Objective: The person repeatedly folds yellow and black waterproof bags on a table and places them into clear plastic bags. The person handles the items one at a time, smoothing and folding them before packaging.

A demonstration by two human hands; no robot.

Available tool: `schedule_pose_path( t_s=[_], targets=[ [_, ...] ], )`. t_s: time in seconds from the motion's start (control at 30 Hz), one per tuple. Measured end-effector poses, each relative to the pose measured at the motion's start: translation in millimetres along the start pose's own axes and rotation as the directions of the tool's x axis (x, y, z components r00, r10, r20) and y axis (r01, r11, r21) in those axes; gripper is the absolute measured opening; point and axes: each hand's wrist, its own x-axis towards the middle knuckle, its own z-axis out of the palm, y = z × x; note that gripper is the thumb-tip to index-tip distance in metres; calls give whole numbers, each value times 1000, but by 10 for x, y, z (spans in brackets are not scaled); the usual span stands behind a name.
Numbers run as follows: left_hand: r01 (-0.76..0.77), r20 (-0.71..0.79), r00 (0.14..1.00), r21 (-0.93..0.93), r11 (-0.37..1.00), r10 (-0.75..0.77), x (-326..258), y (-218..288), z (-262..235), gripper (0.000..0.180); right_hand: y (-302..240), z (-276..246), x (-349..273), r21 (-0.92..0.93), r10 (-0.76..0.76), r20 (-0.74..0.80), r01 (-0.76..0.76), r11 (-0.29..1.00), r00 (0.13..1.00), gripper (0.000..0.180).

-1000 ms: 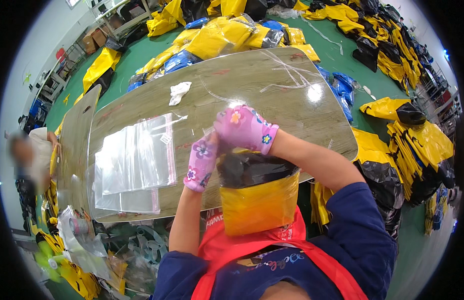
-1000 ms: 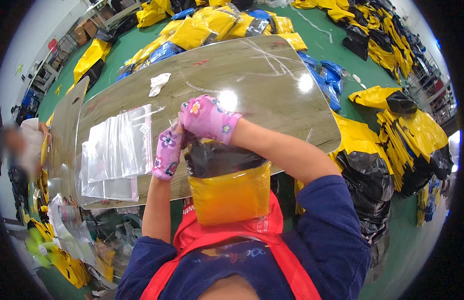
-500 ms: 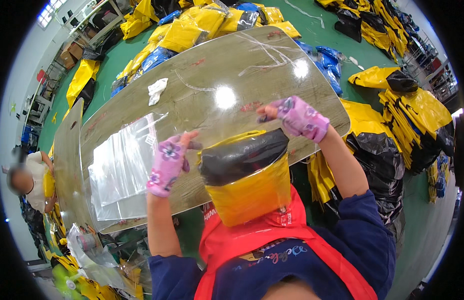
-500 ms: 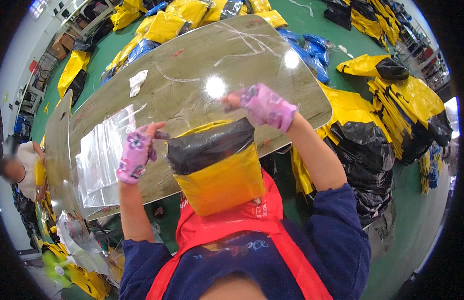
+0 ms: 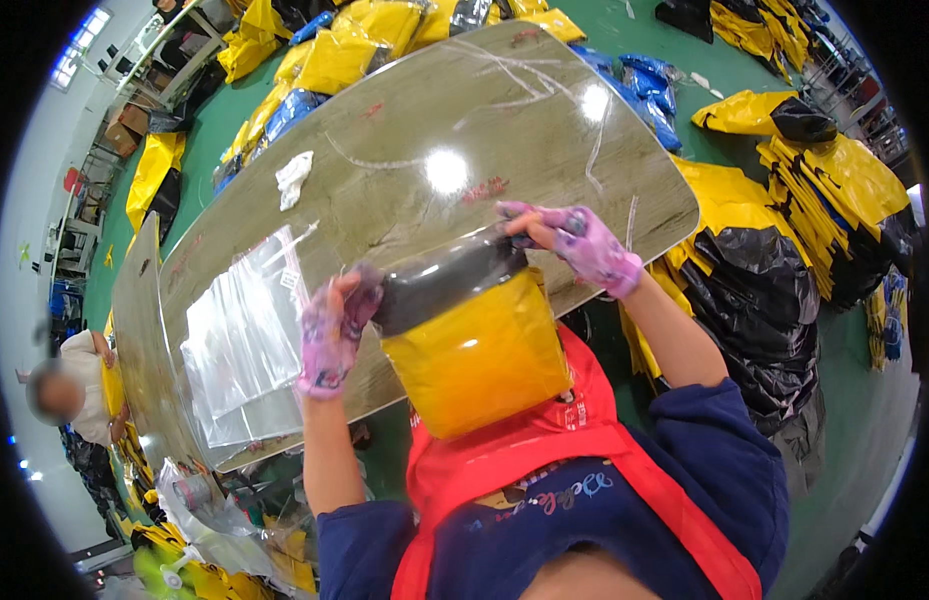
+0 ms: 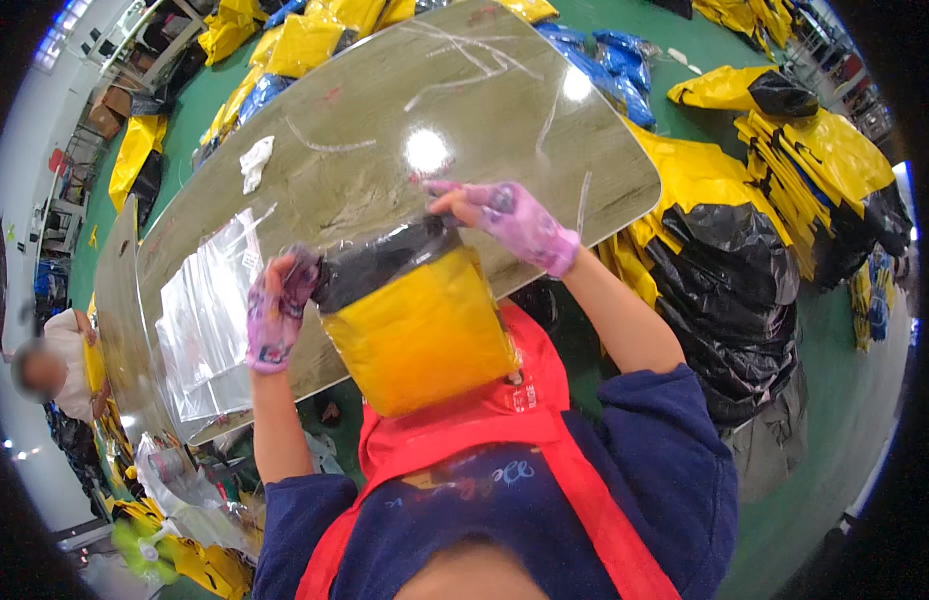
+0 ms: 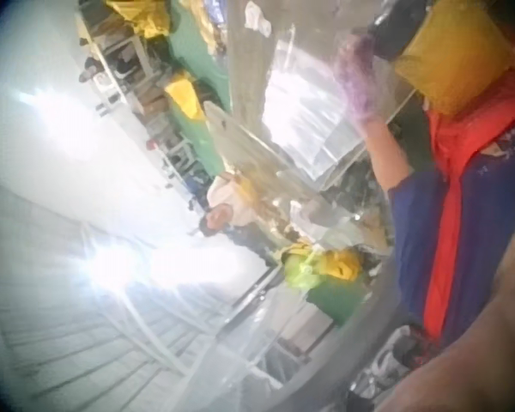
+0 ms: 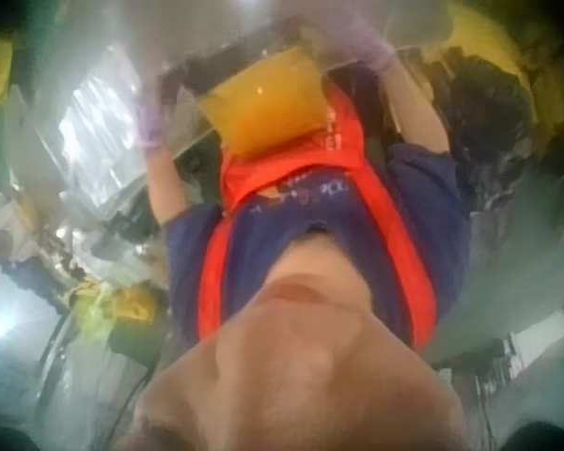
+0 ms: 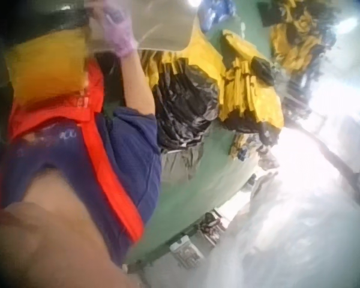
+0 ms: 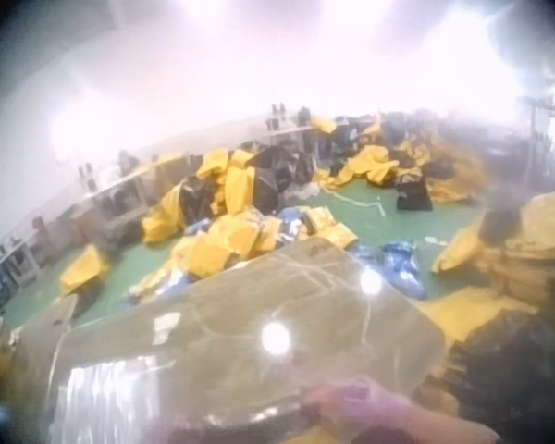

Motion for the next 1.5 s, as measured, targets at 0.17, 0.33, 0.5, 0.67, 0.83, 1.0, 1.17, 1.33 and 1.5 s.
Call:
schedule_pose_path(
  t_s=[0.17, 0.33, 0.5, 0.67, 0.83, 1.0, 1.17, 1.33, 1.5],
  targets=[
    [-153, 353, 903, 796, 586, -244, -474, 187, 8, 20, 355, -176, -514, 8, 127, 264, -133, 991, 956, 17],
    [-363, 347, 852, 931, 36, -391, -283, 710, 81, 20, 625, -316, -506, -437, -140, 350, 293, 851, 926, 20],
    [-462, 463, 884, 886, 33, -56, 254, 302, 924, 43, 172, -162, -471, -768, 108, 349, 218, 602, 931, 17],
    [-256, 223, 899, 966, -41, -376, 93, -210, 1125, 50, -108, 298, -509, -963, -160, 159, 189, 194, 974, 41],
    [-227, 185, 829, 974, -15, -528, 43, -12, 747, 80, 651, -285, -615, -828, -82, 524, 530, 183, 848, 74],
    [93, 179, 797, 907, 411, -576, 2, 472, 37, 111, 397, -1122, -104, -837, 82, 541, 527, 145, 837, 82],
    [174, -23, 983, 389, 905, -180, 732, 1750, -671, 66, 902, -353, 1880, -562, -249, 765, 805, 192, 594, 63],
    [-18, -296, 748, 886, 464, 594, 2675, 2255, -573, 79, 663, -2049, 2985, -983, -215, 168, 179, 35, 962, 52],
    [303, 43, 909, 616, -727, 414, 4020, 1009, -1499, 68, 470, -4702, 1069, -675, -200, -601, -625, -392, 774, 41]
  ],
)
